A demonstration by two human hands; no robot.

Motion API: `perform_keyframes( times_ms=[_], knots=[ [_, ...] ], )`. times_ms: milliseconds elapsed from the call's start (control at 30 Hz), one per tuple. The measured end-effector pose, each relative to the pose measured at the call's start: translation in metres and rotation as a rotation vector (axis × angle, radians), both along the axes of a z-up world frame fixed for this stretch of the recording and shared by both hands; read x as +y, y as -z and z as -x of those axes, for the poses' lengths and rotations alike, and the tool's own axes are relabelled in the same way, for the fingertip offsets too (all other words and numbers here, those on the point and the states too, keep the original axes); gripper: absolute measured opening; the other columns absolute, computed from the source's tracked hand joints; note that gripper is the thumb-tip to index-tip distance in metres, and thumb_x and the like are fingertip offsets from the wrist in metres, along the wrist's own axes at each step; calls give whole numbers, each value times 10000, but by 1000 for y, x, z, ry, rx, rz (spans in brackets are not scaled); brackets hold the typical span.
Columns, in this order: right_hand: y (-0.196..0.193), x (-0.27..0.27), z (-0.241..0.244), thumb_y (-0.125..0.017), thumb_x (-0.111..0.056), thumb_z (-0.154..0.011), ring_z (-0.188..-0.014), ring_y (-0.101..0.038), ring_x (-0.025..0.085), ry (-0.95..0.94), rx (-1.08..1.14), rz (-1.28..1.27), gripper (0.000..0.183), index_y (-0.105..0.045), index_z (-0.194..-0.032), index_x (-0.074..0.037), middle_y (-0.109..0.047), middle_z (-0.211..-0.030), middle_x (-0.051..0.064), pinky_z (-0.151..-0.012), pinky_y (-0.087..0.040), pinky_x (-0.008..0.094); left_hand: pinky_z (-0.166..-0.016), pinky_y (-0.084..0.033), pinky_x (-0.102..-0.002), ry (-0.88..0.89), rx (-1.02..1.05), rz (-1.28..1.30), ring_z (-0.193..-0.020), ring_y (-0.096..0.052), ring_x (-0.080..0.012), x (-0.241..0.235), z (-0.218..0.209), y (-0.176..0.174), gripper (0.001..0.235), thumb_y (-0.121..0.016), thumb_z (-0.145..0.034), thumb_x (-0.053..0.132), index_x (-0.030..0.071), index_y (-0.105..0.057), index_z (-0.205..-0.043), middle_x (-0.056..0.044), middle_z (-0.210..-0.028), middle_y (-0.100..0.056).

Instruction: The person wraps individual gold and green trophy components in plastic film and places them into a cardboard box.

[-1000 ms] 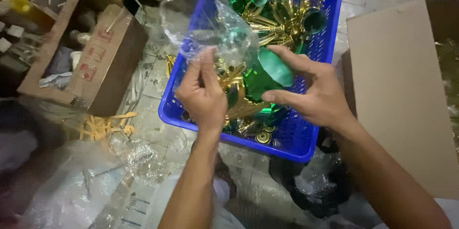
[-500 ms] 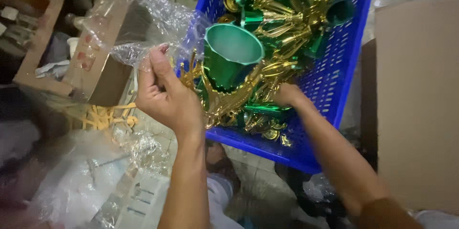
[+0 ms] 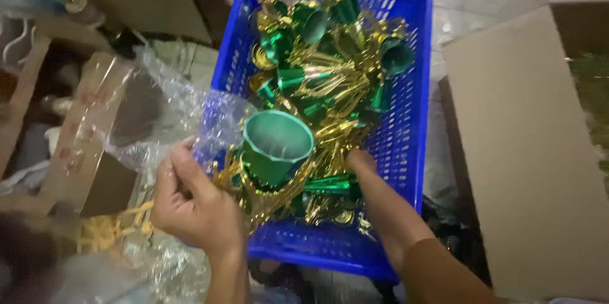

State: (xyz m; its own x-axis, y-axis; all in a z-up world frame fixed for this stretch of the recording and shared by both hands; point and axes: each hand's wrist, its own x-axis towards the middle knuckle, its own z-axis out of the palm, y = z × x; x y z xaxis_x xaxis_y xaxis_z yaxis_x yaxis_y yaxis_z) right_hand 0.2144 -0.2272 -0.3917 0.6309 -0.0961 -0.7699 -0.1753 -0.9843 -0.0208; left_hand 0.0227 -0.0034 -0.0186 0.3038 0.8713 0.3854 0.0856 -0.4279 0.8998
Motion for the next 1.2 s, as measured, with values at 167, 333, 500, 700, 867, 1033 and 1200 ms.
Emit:
perform_keyframes(
  times_ms=[167,333,500,700,867,1033,1200],
  knots=[
    [-45,14,13,-596,-207,-1125,-1354,-695,349,-48,32,-6,336,-709,-1407,-64,-697,-1487,167,-1143,-579,481,-594,-265,-289,-31,104,51,-681,-381,-77,-8,-5,-7,272,-613,-1241,164,11,-832,-1191,11,-756,-564],
    [-31,11,8,-671,-319,-1096,-1417,-643,380,-5,87,-33,490,-630,-1511,-62,-635,-1564,196,-1157,-553,480,-682,-400,-291,-24,56,36,-780,-515,-99,-10,-5,-2,288,-589,-1227,168,9,-818,-1157,-18,-847,-644],
    [-12,6,0,-787,-410,-1030,-1453,-618,378,-8,93,-14,531,-701,-1455,-104,-628,-1598,142,-1244,-502,461,-592,-279,-284,-49,56,50,-693,-383,-69,-8,0,-4,264,-624,-1219,172,22,-814,-1114,31,-748,-518],
    [9,1,-3,-616,-397,-1071,-1139,-720,279,18,129,-191,529,-635,-1467,-48,-685,-1412,150,-970,-608,397,-630,-287,-280,-29,12,101,-714,-363,-65,-2,5,-4,289,-611,-1206,220,30,-809,-1114,48,-737,-465],
    [7,-3,-9,-569,-202,-1040,-646,-589,215,250,107,-272,228,-748,-1037,-62,-628,-828,78,-568,-480,364,-635,-301,-291,-33,26,72,-707,-362,-75,-1,11,-8,316,-599,-1210,230,35,-784,-1044,45,-712,-437],
    [-36,-6,0,-495,-221,-1003,-543,-352,131,604,289,-517,120,-550,-907,-173,-443,-697,-30,-473,-281,299,-597,-230,-287,-29,19,73,-653,-287,-63,3,14,-6,351,-617,-1206,202,59,-691,-895,54,-666,-369],
    [-35,-5,3,-573,-485,-1049,-517,-198,75,922,420,-591,412,-334,-806,-252,-218,-644,-97,-424,-185,269,-585,-326,-253,-5,-13,139,-678,-428,-42,-4,9,-14,288,-607,-1179,226,53,-833,-1134,36,-781,-652]
  ],
)
